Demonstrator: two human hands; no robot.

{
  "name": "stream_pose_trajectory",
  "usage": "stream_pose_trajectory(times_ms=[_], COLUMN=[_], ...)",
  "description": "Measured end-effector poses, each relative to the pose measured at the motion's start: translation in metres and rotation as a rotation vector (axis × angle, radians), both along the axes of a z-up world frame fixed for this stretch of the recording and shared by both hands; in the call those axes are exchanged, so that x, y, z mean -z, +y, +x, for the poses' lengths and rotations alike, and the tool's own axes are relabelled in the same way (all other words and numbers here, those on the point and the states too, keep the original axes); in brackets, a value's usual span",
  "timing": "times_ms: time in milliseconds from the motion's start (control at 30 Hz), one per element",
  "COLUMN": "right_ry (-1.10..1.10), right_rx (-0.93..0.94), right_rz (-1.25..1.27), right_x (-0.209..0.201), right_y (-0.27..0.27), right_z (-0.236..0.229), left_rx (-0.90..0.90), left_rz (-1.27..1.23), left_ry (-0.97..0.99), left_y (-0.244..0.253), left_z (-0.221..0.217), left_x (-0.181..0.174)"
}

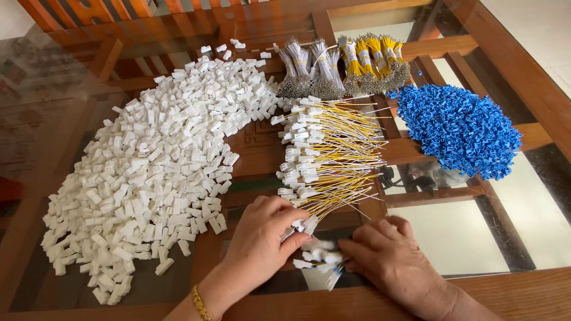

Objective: Manually attaching small blue plastic caps to white wire connectors.

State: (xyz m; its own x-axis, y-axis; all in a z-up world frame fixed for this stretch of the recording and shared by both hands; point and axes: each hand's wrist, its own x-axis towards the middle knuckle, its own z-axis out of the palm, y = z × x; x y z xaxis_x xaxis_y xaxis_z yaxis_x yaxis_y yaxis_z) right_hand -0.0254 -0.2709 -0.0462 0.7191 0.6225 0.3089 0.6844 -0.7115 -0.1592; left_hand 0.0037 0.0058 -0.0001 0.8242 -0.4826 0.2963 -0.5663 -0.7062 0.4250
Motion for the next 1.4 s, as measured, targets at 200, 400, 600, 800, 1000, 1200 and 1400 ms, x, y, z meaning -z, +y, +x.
stream_pose_trajectory(times_ms=[200, 400, 600, 800, 1000, 1200, 1400], right_ry=[0.050, 0.111, 0.038, 0.165, -0.079, 0.047, -0.184], right_rx=[-0.207, -0.320, 0.330, 0.896, 0.793, 0.886, 0.750], right_rz=[0.073, 0.160, 0.234, 0.170, -0.068, -0.186, -0.250], right_x=[-0.022, -0.016, -0.039, -0.035, -0.014, -0.014, 0.006], right_y=[0.005, 0.012, -0.039, -0.111, -0.104, -0.091, -0.101], right_z=[0.003, -0.001, 0.048, 0.094, 0.125, 0.143, 0.148], left_rx=[-0.030, -0.048, -0.104, -0.132, -0.172, -0.250, -0.106], left_rz=[-0.015, -0.059, 0.173, 0.082, -0.548, -0.931, -1.349], left_ry=[0.167, -0.226, -0.283, -0.283, 0.122, 0.606, 0.703], left_y=[0.011, -0.017, -0.039, -0.038, -0.034, -0.029, -0.028], left_z=[0.003, 0.026, 0.053, 0.058, 0.054, 0.055, 0.062], left_x=[-0.001, -0.004, 0.016, 0.021, -0.011, -0.005, 0.016])
